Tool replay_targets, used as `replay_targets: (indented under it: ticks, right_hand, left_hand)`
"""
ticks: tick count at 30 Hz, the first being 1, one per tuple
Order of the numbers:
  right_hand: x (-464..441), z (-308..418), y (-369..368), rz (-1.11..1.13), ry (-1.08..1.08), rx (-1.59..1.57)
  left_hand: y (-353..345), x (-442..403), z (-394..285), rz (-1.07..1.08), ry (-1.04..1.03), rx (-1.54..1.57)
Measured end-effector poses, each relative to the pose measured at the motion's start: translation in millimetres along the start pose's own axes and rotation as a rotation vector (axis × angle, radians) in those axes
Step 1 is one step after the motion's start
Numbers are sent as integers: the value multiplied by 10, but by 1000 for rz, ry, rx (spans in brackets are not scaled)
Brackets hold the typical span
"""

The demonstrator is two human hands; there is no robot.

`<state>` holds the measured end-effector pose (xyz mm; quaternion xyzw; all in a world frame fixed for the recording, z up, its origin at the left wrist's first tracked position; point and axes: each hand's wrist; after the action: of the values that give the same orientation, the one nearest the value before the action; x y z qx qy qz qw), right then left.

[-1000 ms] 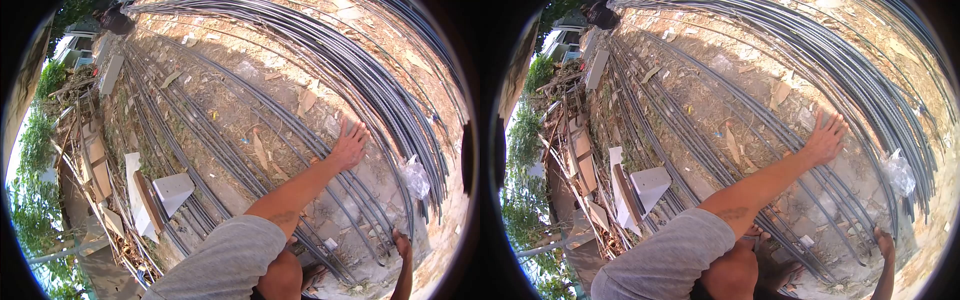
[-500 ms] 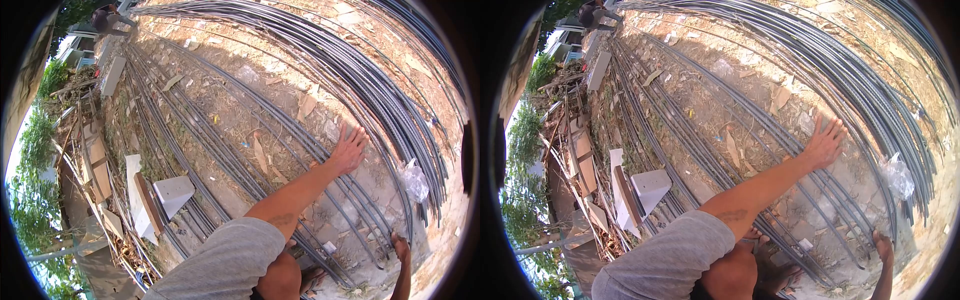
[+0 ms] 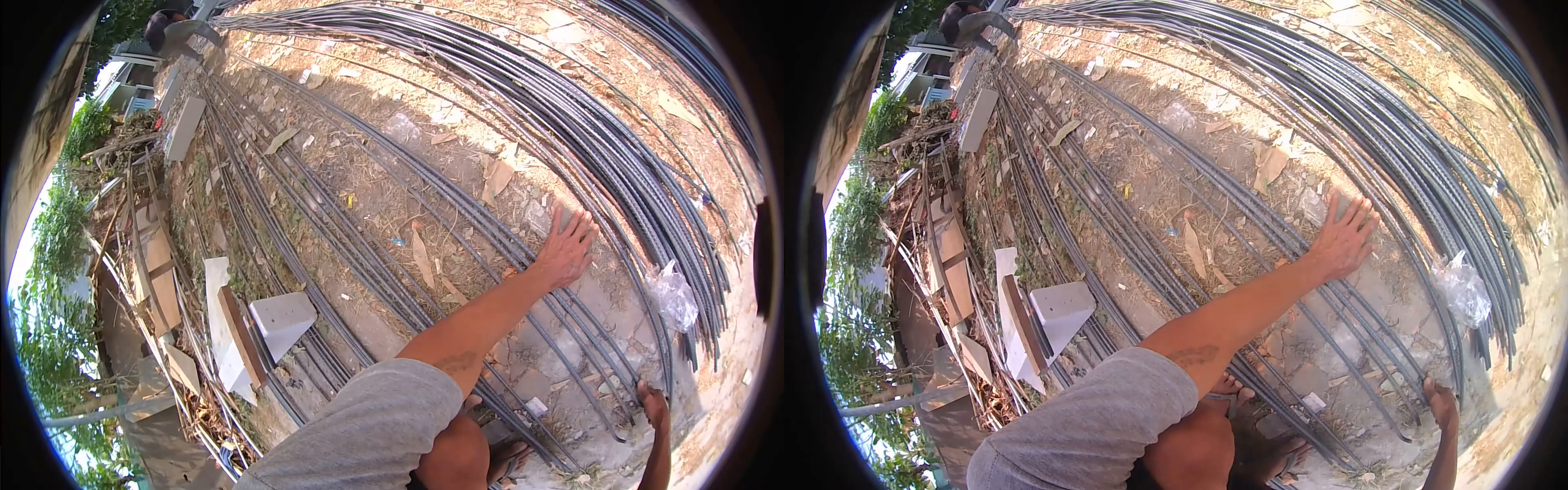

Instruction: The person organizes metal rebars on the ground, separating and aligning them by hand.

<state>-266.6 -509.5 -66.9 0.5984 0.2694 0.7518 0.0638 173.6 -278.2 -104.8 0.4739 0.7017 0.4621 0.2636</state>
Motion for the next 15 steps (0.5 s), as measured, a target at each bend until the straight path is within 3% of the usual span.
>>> replay_targets:
  ticks: [3,7,15]
  right_hand:
    - [11,10,8,3,7,-7]
    - [314,549,180,100,-104,30]
    - [123,206,31,-4,-25,-13]
  left_hand:
    - [12,-4,-2,29,5,-12]
    - [-4,-13,4,57,9,-40]
    - [12,16,5,-5,-5,21]
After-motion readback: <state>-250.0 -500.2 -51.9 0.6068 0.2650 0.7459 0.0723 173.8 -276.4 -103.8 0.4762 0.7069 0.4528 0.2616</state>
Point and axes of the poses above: each hand's wrist, its own x-axis away from the middle knuckle, its own y-axis out of the back of the hand, z = x × y, and after that the axes turned 3 degrees about z, right-handed
